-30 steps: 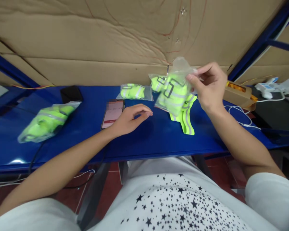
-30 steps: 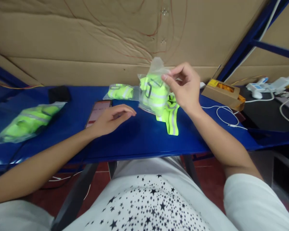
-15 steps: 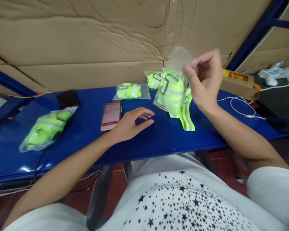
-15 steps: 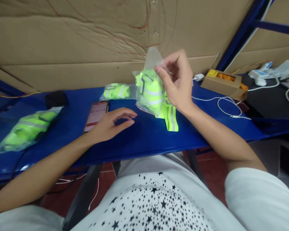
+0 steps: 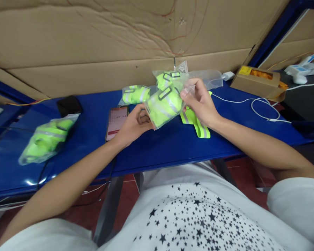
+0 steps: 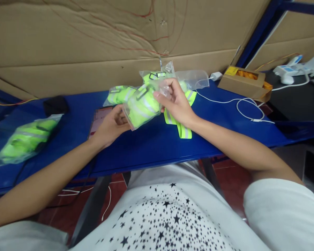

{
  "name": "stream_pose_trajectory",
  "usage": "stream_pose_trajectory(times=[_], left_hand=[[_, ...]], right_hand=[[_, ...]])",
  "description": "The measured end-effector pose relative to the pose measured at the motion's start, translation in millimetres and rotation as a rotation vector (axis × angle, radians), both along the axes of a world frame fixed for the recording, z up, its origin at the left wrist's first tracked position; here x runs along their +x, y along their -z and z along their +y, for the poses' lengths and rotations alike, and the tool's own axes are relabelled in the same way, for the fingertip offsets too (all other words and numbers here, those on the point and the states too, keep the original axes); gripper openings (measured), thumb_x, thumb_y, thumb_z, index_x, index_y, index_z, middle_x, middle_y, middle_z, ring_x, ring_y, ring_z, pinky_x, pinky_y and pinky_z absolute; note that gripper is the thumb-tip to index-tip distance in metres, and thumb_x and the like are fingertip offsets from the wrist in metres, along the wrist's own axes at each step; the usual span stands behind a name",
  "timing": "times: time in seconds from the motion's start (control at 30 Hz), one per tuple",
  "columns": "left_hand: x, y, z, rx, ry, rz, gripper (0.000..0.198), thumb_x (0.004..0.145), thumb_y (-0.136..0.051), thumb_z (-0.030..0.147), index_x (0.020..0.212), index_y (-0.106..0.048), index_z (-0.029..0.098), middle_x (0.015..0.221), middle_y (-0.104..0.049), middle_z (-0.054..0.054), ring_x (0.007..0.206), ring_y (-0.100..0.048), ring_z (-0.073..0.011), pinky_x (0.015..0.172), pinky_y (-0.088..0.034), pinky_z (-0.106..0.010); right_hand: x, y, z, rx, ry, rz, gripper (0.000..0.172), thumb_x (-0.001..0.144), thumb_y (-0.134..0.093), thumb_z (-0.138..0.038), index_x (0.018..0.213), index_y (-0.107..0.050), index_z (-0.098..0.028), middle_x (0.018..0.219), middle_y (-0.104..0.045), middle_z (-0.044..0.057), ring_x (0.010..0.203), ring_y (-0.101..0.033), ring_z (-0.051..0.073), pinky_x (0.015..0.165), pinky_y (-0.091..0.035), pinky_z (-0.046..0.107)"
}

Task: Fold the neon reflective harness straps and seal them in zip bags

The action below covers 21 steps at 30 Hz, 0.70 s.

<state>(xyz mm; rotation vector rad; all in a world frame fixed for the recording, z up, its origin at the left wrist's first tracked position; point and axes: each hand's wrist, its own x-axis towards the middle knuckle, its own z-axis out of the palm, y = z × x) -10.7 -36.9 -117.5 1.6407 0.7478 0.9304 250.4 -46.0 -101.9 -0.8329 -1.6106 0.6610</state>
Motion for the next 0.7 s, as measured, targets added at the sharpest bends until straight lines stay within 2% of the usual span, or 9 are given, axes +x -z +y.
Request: stream_pose_trajectory(times=[0.07, 0.17, 0.27, 0.33, 0.47, 0.53, 0.63, 0.7], left_hand=[[-1.4, -5.0, -3.4, 0.074, -0.006, 0.013, 0.057, 0.071, -0.091, 0.039, 0.113, -0.057, 0.022, 0.099, -0.072, -0.002, 0.086, -0.072, -0.0168, 0.074, -0.061, -0.028], [-3.0, -14.5, -11.0, 0.146, -0.014, 0.034, 0.061, 0.073, -0.089, 0.041, 0.122, -0.06, 0.022, 0.123, -0.071, -0.009, 0.115, -0.069, -0.024, 0.089, -0.06, -0.033], [-5.5, -21.1, -17.0, 0.144, 0.031, 0.055, 0.069, 0.072, -0.091, 0.044, 0.129, -0.061, 0.021, 0.135, -0.067, -0.012, 0.128, -0.063, -0.0292, 0.101, -0.058, -0.04], [-7.2, -22.1, -18.3, 0.105, 0.069, 0.084, 0.07, 0.071, -0.091, 0.044, 0.131, -0.061, 0.021, 0.133, -0.069, -0.012, 0.121, -0.068, -0.0291, 0.096, -0.06, -0.039], [-6.8, -20.4, -19.2, 0.01, 0.13, 0.11, 0.065, 0.074, -0.089, 0.041, 0.129, -0.06, 0.02, 0.106, -0.074, -0.008, 0.084, -0.074, -0.0206, 0.066, -0.064, -0.03], [-5.1, -20.8, -21.1, -0.065, 0.167, 0.082, 0.055, 0.079, -0.085, 0.045, 0.12, -0.062, 0.018, 0.093, -0.071, -0.006, 0.074, -0.072, -0.0178, 0.06, -0.064, -0.029], [-3.7, -23.5, -24.1, -0.235, 0.242, 0.039, 0.047, 0.083, -0.079, 0.056, 0.105, -0.063, 0.017, 0.087, -0.069, -0.006, 0.066, -0.07, -0.0171, 0.052, -0.062, -0.029], [-4.8, -25.6, -24.3, -0.345, 0.269, 0.028, 0.045, 0.082, -0.079, 0.057, 0.094, -0.063, 0.017, 0.082, -0.069, -0.005, 0.059, -0.068, -0.0162, 0.044, -0.059, -0.027]], right_hand=[[-1.2, -3.2, -4.7, -0.016, 0.007, -0.021, 0.045, 0.09, -0.068, -0.061, 0.109, -0.044, -0.028, 0.094, -0.054, -0.002, 0.069, -0.053, 0.011, 0.054, -0.053, 0.023], [-2.7, -6.5, -10.2, -0.018, -0.006, -0.044, 0.046, 0.089, -0.07, -0.06, 0.108, -0.044, -0.028, 0.096, -0.053, -0.001, 0.069, -0.052, 0.01, 0.054, -0.053, 0.023], [-3.1, -6.0, -11.9, 0.02, -0.013, -0.108, 0.044, 0.09, -0.069, -0.06, 0.107, -0.046, -0.027, 0.099, -0.053, 0.0, 0.076, -0.054, 0.013, 0.062, -0.055, 0.027], [-2.9, -4.5, -11.9, 0.083, 0.005, -0.178, 0.041, 0.09, -0.069, -0.059, 0.106, -0.048, -0.027, 0.099, -0.054, 0.001, 0.082, -0.055, 0.015, 0.071, -0.055, 0.03], [-3.0, -4.8, -14.9, 0.202, 0.054, -0.29, 0.031, 0.093, -0.068, -0.049, 0.107, -0.053, -0.026, 0.1, -0.057, 0.003, 0.087, -0.056, 0.019, 0.078, -0.054, 0.035], [-3.3, -8.1, -19.2, 0.293, 0.1, -0.334, 0.025, 0.095, -0.066, -0.043, 0.11, -0.056, -0.026, 0.105, -0.06, 0.005, 0.094, -0.058, 0.021, 0.083, -0.054, 0.038], [-3.3, -13.6, -27.0, 0.477, 0.143, -0.385, 0.016, 0.099, -0.061, -0.033, 0.113, -0.061, -0.026, 0.108, -0.064, 0.006, 0.104, -0.061, 0.023, 0.092, -0.053, 0.042], [-2.8, -15.0, -31.5, 0.566, 0.145, -0.417, 0.015, 0.101, -0.057, -0.026, 0.114, -0.063, -0.027, 0.108, -0.064, 0.007, 0.104, -0.063, 0.023, 0.093, -0.054, 0.042]])
